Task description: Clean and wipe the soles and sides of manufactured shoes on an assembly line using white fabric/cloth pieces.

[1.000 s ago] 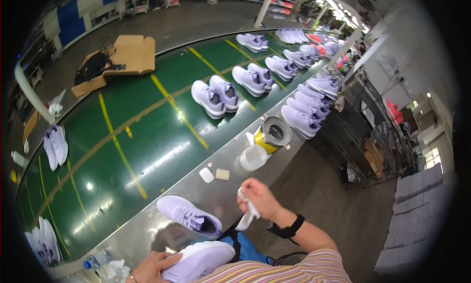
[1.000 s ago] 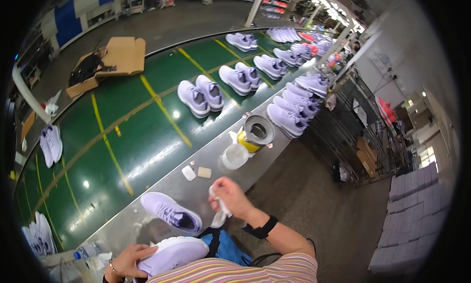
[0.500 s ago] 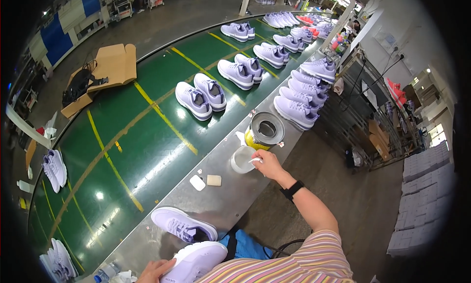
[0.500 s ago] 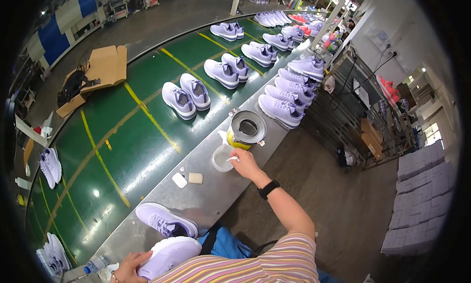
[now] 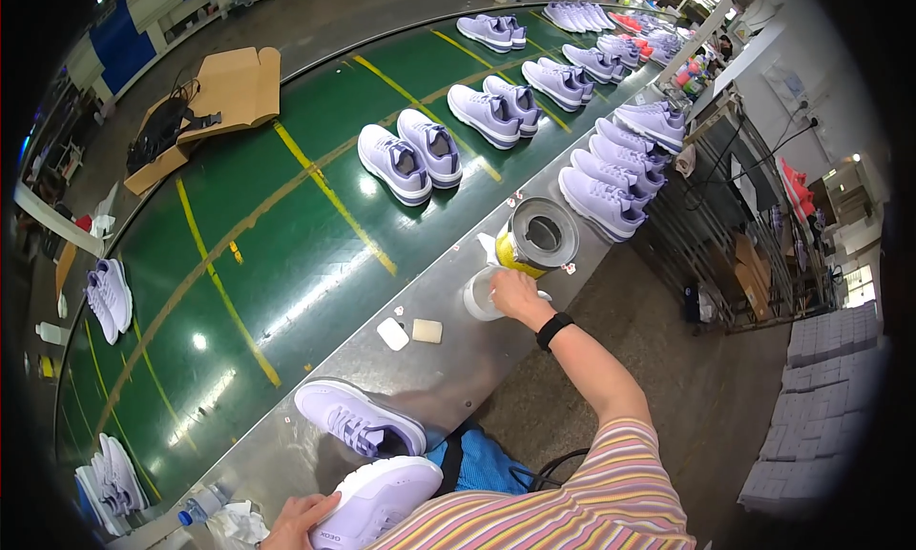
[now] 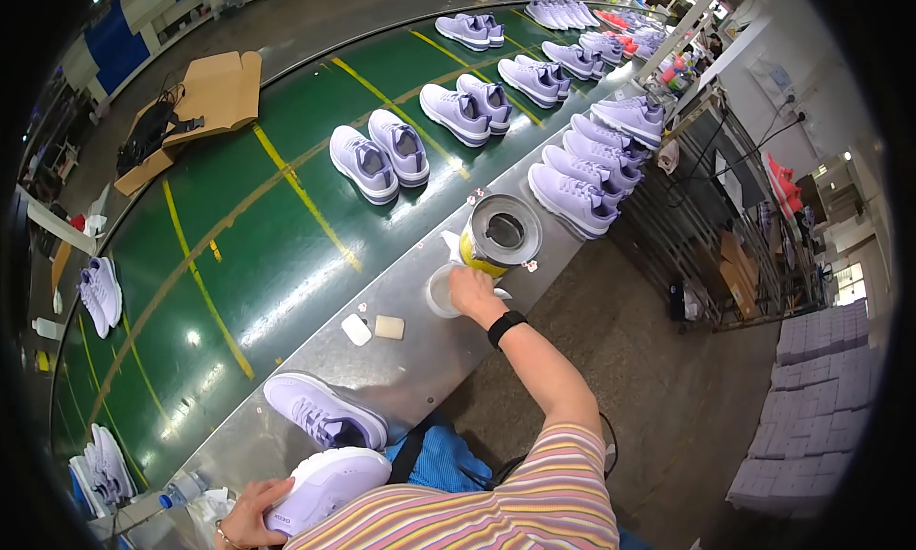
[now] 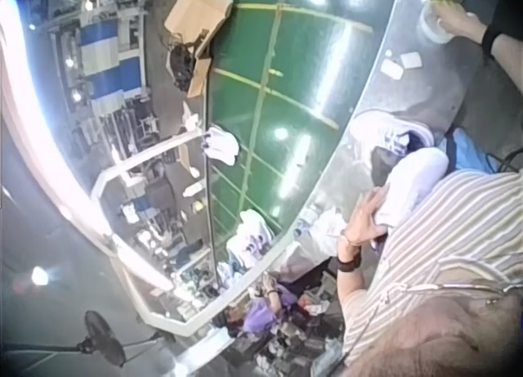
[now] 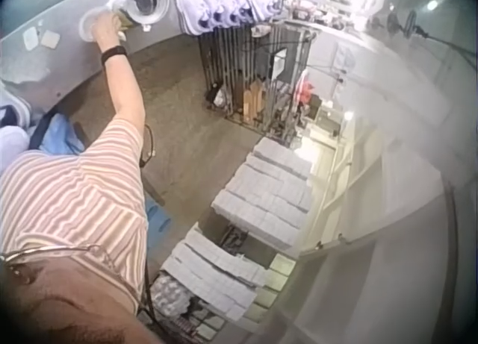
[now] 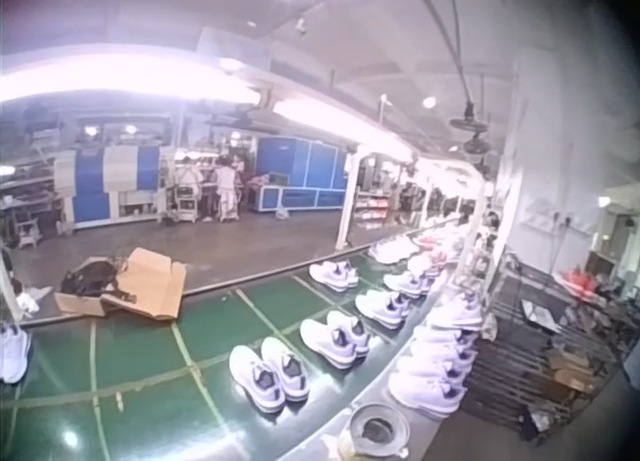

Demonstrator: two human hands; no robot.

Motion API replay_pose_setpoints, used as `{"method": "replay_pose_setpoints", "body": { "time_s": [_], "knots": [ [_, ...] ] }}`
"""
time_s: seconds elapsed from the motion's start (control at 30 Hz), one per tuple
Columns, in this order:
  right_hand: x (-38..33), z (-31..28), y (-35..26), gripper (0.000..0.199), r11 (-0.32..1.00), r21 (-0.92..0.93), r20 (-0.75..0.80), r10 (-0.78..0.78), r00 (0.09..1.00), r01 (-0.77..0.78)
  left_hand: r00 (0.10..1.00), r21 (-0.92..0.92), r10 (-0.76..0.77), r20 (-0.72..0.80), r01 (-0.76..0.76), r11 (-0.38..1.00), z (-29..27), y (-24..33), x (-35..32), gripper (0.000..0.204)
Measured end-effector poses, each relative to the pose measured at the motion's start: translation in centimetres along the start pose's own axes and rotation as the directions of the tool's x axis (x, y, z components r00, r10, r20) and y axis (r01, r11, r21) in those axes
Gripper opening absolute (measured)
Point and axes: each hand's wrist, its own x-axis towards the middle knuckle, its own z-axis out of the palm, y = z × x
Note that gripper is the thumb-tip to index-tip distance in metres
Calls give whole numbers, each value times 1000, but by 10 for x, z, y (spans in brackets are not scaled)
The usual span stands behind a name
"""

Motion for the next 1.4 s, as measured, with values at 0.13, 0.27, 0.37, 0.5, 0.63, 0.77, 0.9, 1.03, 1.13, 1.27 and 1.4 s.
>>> {"method": "replay_pose_setpoints", "body": {
  "time_s": [0.13, 0.27, 0.37, 0.5, 0.63, 0.77, 0.9, 1.03, 1.13, 1.27, 1.4],
  "knots": [
    [6, 4, -3, 12, 1000, -24, -17, 14, 1000, -14, 1000, -39, 14, -9, -14, 999, -1, -6, -3, 80],
    [3, 9, 2, 13, 1000, -17, -31, 9, 999, -9, 1000, -33, 11, 0, -11, 999, 2, 0, 0, 80],
    [0, 8, 0, 13, 999, -42, -26, -6, 1000, 5, 1000, -30, 2, 23, -1, 1000, 3, -5, -2, 85],
    [-7, -2, -4, 14, 998, -63, 0, 7, 1000, -7, 988, 37, 135, -73, -132, 990, 3, -3, -3, 60],
    [-16, -34, -26, 14, 977, 165, -163, -109, 981, 136, 996, -29, 87, -5, -87, 996, 11, -20, -6, 82],
    [-33, -27, 10, 11, 972, -76, -188, -235, 954, 224, 988, 22, 155, 26, -156, 988, -4, -7, 11, 78],
    [-72, -77, -32, 12, 835, 485, -243, -157, 957, 260, 984, 12, 174, 29, -174, 985, -5, -9, 21, 82],
    [-129, -100, -99, 14, 467, 880, 277, -353, 893, -88, 978, 12, 203, 58, -204, 979, -3, -16, 24, 79],
    [-158, -92, -138, 16, 480, 851, 482, -553, 680, -212, 973, 4, 223, 55, -224, 975, 0, -20, 20, 79],
    [-174, -78, -165, 19, 492, 854, 493, -663, 563, -169, 969, -1, 236, 67, -237, 972, 3, -21, 15, 79],
    [-180, -66, -176, 18, 541, 836, 428, -744, 513, 88, 974, 4, 217, 66, -217, 976, 10, -29, 2, 79]
  ]
}}
